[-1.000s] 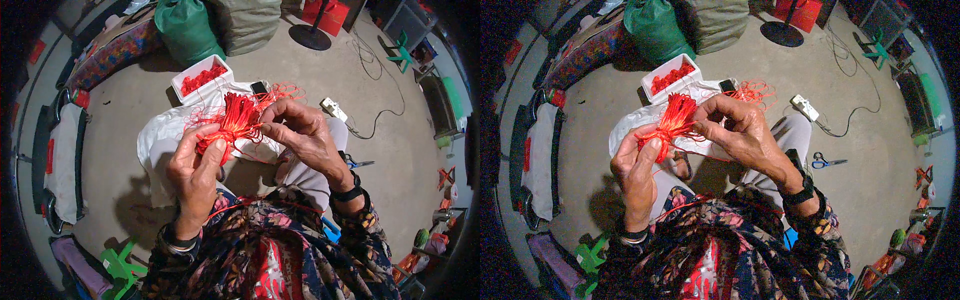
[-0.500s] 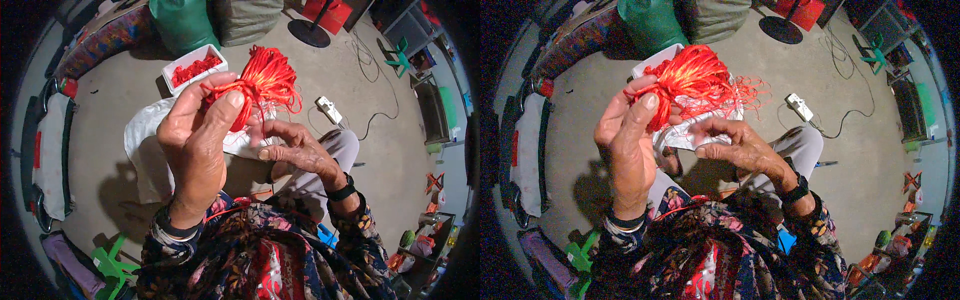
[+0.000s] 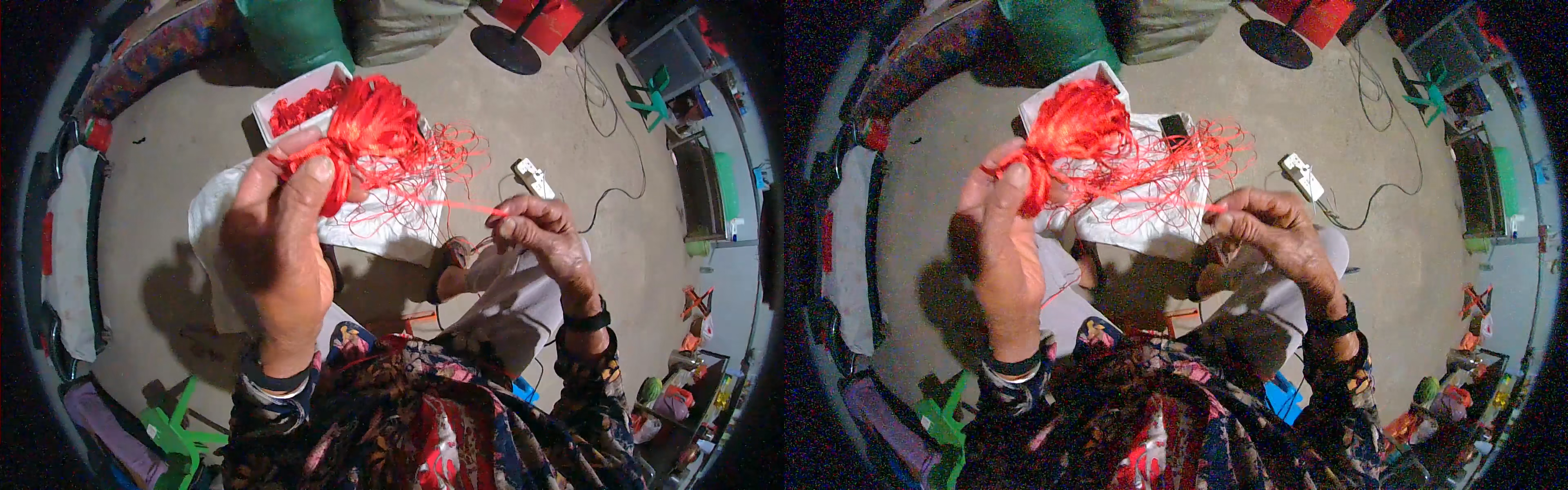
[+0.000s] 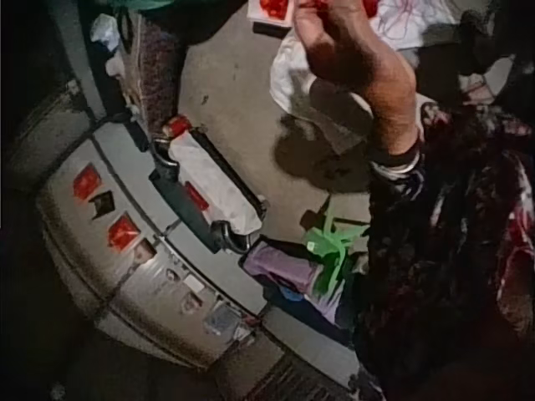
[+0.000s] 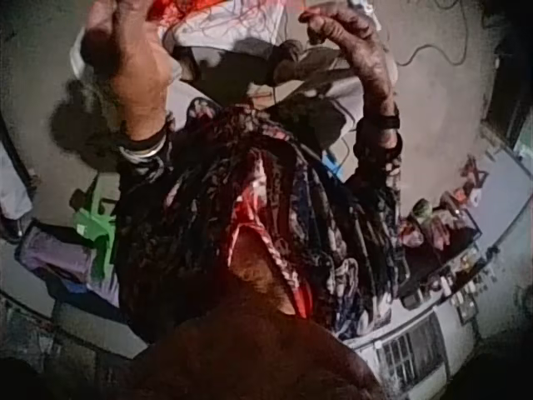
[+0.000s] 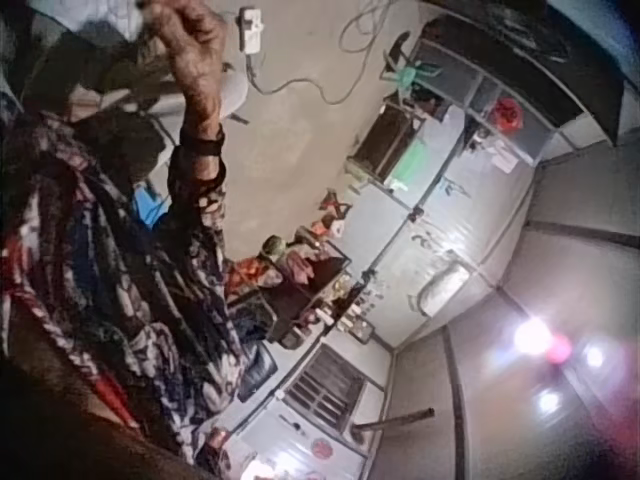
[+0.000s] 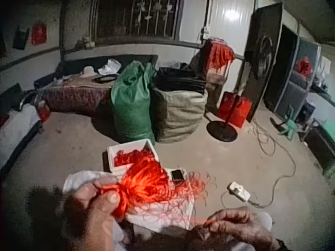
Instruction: Wrapping and tying red nylon string around a plastic water bottle.
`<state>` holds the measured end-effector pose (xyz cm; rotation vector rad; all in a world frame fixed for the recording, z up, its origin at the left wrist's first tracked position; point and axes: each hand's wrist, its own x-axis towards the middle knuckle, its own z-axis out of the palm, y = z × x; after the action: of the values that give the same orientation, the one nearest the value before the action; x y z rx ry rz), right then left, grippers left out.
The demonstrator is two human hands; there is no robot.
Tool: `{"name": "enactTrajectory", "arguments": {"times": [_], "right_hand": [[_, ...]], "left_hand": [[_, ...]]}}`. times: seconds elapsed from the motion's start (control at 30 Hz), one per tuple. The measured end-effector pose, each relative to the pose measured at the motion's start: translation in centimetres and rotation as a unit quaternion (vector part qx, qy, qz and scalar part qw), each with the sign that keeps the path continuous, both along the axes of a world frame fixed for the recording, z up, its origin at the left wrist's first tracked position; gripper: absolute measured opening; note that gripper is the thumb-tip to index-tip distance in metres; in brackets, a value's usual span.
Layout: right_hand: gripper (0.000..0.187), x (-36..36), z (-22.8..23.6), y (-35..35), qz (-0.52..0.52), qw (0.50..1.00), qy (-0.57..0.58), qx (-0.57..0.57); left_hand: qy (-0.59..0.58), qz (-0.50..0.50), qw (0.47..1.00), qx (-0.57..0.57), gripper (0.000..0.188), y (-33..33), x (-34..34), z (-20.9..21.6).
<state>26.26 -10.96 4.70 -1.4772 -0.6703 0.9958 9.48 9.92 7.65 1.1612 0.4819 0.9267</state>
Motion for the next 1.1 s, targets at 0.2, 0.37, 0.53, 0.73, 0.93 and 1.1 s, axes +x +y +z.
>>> {"name": "enactTrajectory", "arguments": {"times": [0.2,0.37,0.53,0.73,0.93,1.1], "right_hand": [[0.023,-3.0,-2.5,-0.1,0.098,0.986,0.114,-0.076],[0.034,-5.5,-3.9,0.9,0.103,0.992,-0.046,-0.053],[0.023,-7.1,-3.2,2.1,-0.039,0.991,-0.122,0.038],[0.022,-9.3,0.7,2.8,-0.082,0.956,-0.26,0.106],[0.029,-8.9,1.2,3.0,-0.188,0.888,-0.396,0.141],[0.022,-8.8,0.7,2.2,-0.248,0.885,-0.371,0.136]], "left_hand": [[-0.011,-0.044,0.997,-0.057,0.024,-0.9,-1.1,-1.4],[-0.007,-0.034,0.998,-0.059,0.024,-1.7,-2.2,-2.4],[0.025,-0.035,0.998,-0.046,0.024,-3.4,-3.2,-1.9],[0.105,-0.013,0.993,0.044,0.025,-5.1,-5.0,-1.3],[0.103,0.033,0.977,0.185,0.022,-6.5,-6.1,-1.4],[0.089,0.029,0.981,0.168,0.02,-7.4,-7.1,-1.3]]}}
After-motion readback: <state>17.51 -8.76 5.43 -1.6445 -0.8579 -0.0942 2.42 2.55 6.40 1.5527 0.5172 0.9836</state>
